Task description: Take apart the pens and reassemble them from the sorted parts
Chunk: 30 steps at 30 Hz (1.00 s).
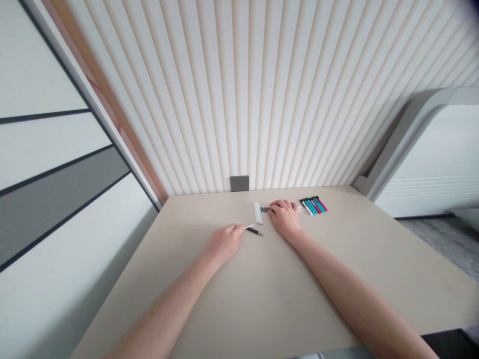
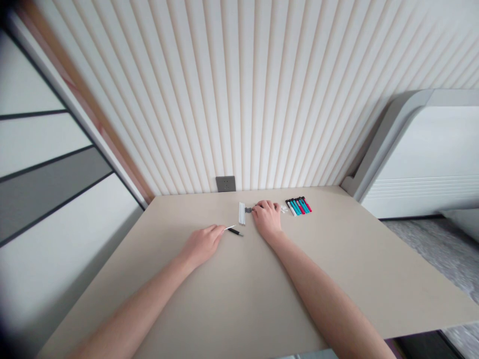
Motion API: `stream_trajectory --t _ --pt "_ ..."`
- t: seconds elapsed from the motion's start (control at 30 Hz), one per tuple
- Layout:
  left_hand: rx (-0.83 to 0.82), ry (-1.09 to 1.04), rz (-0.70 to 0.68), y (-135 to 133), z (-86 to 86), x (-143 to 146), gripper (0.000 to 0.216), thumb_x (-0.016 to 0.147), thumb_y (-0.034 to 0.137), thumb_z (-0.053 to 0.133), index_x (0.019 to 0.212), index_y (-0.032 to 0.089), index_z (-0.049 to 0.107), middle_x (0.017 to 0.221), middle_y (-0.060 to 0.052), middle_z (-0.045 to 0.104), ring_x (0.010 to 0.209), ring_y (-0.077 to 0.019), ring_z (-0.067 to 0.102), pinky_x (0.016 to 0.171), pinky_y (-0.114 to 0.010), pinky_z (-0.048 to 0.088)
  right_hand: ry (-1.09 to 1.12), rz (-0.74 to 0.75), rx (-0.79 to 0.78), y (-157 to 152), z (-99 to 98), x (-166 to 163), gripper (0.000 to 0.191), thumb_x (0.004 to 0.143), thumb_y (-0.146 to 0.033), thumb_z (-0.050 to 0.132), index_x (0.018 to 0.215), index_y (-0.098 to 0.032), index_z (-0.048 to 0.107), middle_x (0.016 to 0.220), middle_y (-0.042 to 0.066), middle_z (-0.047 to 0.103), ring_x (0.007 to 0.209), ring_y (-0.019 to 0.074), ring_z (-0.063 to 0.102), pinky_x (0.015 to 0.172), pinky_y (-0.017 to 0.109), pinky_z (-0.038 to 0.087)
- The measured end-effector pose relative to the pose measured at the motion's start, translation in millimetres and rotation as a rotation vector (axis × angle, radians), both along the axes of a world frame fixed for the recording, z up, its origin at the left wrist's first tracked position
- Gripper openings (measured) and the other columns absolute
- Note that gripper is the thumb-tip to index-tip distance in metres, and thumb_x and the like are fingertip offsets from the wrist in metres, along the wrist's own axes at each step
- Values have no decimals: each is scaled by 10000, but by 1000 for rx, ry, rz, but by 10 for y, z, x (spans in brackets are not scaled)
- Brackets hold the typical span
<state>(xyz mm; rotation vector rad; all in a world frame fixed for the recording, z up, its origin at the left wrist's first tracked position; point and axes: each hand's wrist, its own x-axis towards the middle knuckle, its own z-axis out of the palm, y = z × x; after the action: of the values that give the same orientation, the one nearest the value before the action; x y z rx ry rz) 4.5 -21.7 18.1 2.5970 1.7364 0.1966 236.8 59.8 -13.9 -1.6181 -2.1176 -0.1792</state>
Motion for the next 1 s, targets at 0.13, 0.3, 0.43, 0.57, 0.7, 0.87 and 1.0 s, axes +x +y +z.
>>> stream_trajectory --t 0.13,0.3,0.43,0.57,0.7,0.87,1.0 --pt "4 3 -5 2 7 1 325 1002 311 282 1108 264 585 957 -47 678 833 -214 666 669 -286 459 10 -1 -10 17 -11 10 279 962 -313 461 937 -271 736 1105 54 642 1041 224 494 929 411 244" --pt "8 3 -13 3 10 3 319 1003 306 284 1097 263 585 941 -43 679 828 -210 667 660 -281 453 35 6 -25 39 -22 20 281 964 -316 461 939 -280 739 1109 53 642 1047 228 494 926 416 248" --pt "13 0 -13 2 6 1 313 1001 302 288 1100 264 583 945 -41 679 829 -212 667 659 -284 453 51 13 -39 46 -23 27 282 962 -320 462 941 -284 740 1110 49 639 1050 228 491 933 419 247" --pt "4 -6 -9 3 7 -4 319 1003 312 287 1102 262 586 940 -44 678 828 -206 666 670 -279 454 62 25 -51 44 -19 33 282 963 -314 457 964 -293 738 1115 50 635 1054 228 489 935 417 250" --pt "-12 -18 -14 5 12 -6 319 1003 315 292 1110 268 588 944 -46 679 829 -201 665 682 -275 457 68 24 -65 45 -14 33 281 962 -310 456 980 -298 736 1120 55 633 1056 231 491 936 422 251" --pt "-14 -19 4 2 9 -1 328 1002 322 287 1114 274 592 949 -48 676 834 -202 662 698 -277 461 75 31 -50 39 -10 36 282 962 -323 452 991 -292 731 1121 58 637 1064 233 494 953 429 252" --pt "-16 -24 11 -3 1 1 323 1003 320 289 1126 279 585 960 -46 675 853 -198 661 714 -275 460 87 62 -37 38 -9 52 281 964 -333 444 1034 -290 713 1150 59 643 1094 238 497 973 443 253"
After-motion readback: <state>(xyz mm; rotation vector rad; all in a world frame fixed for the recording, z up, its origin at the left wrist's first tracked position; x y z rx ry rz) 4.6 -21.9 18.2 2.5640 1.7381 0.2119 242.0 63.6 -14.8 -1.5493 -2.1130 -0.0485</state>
